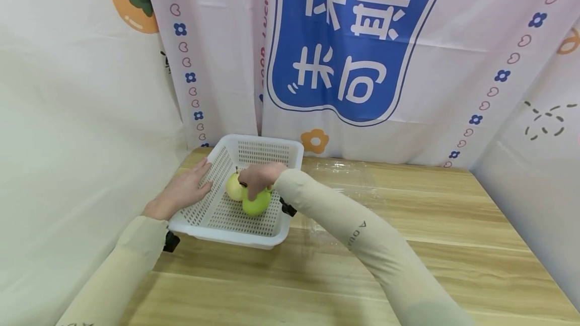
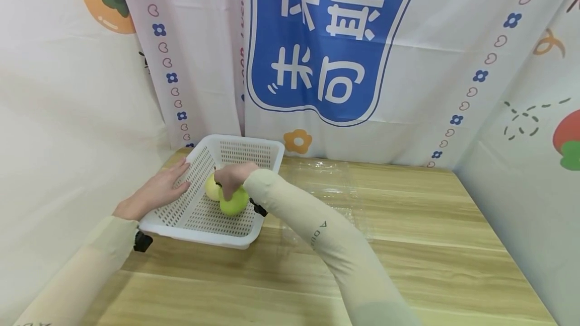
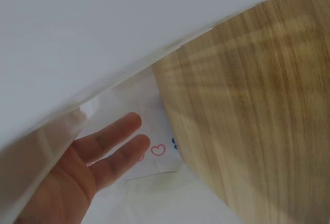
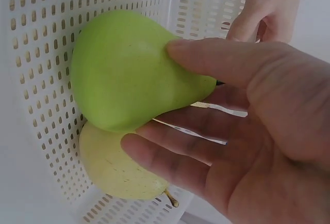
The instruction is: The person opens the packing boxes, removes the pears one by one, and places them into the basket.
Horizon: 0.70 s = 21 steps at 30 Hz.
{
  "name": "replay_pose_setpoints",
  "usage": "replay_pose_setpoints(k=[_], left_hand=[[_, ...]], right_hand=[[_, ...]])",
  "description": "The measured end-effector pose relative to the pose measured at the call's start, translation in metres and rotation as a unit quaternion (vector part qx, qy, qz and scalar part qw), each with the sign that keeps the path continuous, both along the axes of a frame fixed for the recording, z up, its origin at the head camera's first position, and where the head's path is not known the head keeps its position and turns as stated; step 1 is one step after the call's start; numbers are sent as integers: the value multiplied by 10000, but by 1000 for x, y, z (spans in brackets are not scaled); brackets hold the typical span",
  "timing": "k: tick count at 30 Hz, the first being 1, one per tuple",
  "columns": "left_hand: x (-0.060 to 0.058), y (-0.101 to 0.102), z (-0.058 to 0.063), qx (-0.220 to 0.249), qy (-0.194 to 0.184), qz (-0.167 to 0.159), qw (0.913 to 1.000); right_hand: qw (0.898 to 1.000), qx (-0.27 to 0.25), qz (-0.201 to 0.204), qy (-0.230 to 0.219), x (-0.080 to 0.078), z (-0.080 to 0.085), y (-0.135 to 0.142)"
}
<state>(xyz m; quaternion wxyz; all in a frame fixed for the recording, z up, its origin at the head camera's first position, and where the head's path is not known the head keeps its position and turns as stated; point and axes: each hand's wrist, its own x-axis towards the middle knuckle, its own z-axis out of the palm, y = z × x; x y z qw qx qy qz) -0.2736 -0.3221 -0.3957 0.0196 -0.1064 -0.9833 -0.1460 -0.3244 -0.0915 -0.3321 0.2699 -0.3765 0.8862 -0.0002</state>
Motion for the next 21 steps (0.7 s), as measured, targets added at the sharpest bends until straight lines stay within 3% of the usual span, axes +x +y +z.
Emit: replay_pose_setpoints(k=[13,21], left_hand=[[-2,-1,-3,-4,9,-7,10000],[-2,-2,-2,-17,-18,-20,10000]], right_hand=[[9999,-94,64,-130,-1,3,4],[9989,-311,305,185,-3,9,12]])
